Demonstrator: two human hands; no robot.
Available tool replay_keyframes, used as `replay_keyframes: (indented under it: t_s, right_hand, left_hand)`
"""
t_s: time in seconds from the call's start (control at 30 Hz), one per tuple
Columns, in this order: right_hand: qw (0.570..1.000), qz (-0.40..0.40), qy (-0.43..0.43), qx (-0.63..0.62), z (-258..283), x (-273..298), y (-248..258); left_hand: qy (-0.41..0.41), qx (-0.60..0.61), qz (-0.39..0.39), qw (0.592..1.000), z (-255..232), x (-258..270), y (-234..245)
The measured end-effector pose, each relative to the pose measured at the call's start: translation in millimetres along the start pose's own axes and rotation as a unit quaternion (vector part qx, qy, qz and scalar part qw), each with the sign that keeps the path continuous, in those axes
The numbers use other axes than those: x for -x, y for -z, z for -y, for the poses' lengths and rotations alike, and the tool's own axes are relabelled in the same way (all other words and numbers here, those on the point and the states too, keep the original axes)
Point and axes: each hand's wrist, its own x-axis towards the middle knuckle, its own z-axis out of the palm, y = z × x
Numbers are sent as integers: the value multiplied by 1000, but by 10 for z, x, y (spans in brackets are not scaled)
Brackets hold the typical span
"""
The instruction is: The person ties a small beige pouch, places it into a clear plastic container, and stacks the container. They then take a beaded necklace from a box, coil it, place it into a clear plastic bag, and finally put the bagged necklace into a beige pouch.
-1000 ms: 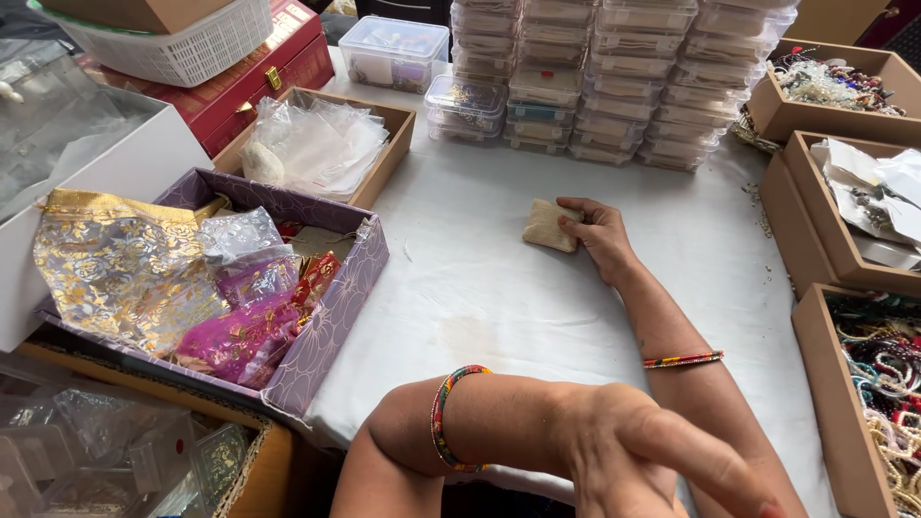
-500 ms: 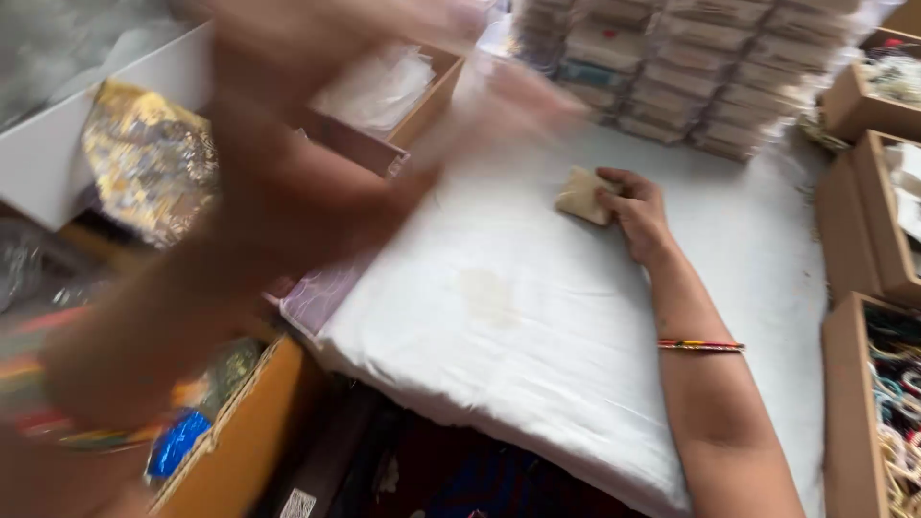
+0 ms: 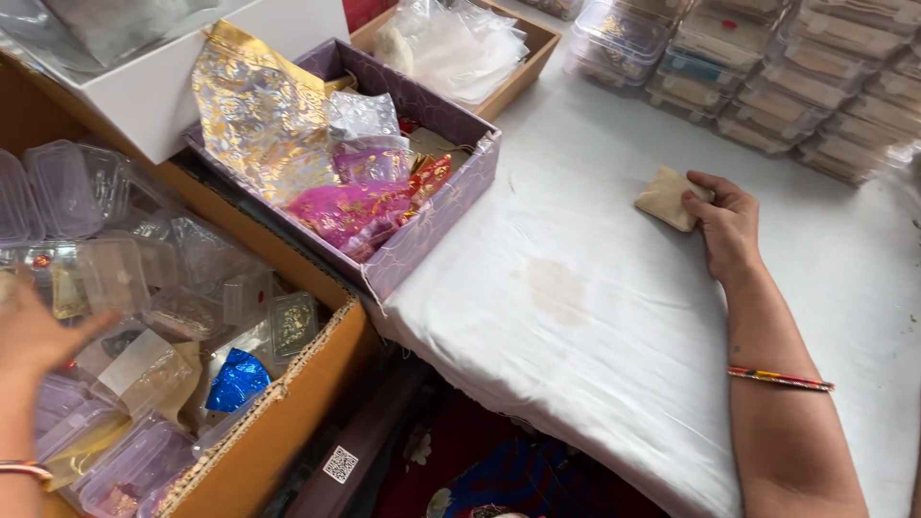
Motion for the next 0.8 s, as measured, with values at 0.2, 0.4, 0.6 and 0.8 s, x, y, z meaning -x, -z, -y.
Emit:
replay_keyframes:
  t_s: [0.2,0.4,0.6,0.8]
  right_hand:
    - [998,-28,-25,47,232,158,-143]
    - [998,-32,-36,47,221,164,-135]
    - [999,-10,-30,18,21,67,-43]
    - [999,-17,-18,21,163,114,-85]
  left_hand:
    - [150,-143,243,948,-1258,306,181]
    - [200,-66,191,959,-1540,52,-28]
    - [208,28,104,972,-1066,95,-369]
    - [124,246,-26,961,-1502,95,24]
